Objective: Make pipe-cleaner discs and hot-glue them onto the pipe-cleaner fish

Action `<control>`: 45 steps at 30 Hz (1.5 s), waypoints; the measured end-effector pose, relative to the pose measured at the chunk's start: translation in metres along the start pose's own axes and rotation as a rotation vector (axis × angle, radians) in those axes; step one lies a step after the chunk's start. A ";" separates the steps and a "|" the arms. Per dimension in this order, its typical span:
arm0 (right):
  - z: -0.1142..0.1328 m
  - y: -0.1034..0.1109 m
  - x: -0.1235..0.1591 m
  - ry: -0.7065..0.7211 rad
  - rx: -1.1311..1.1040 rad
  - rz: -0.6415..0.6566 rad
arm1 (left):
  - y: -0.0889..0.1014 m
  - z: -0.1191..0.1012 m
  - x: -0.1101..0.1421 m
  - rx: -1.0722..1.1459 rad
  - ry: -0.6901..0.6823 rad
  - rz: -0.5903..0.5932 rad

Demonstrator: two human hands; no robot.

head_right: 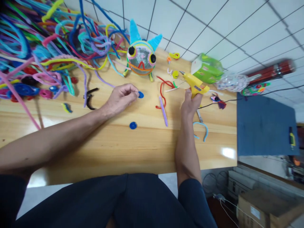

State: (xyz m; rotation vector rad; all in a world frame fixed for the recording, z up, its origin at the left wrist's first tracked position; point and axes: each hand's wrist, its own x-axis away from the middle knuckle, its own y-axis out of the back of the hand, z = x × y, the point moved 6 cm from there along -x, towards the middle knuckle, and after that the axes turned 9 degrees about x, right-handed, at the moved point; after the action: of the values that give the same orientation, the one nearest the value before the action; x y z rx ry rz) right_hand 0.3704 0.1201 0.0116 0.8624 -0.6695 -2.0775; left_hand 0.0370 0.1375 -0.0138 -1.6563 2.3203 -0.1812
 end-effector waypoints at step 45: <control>0.111 -0.051 0.138 0.086 -0.477 0.359 | -0.014 -0.024 0.019 -0.176 -0.010 0.144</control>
State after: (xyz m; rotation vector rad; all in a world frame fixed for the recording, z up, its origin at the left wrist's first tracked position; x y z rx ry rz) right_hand 0.1980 0.0556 -0.0017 0.5106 -0.2389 -1.7550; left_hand 0.0367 0.1132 0.0092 -1.5530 2.4986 0.0630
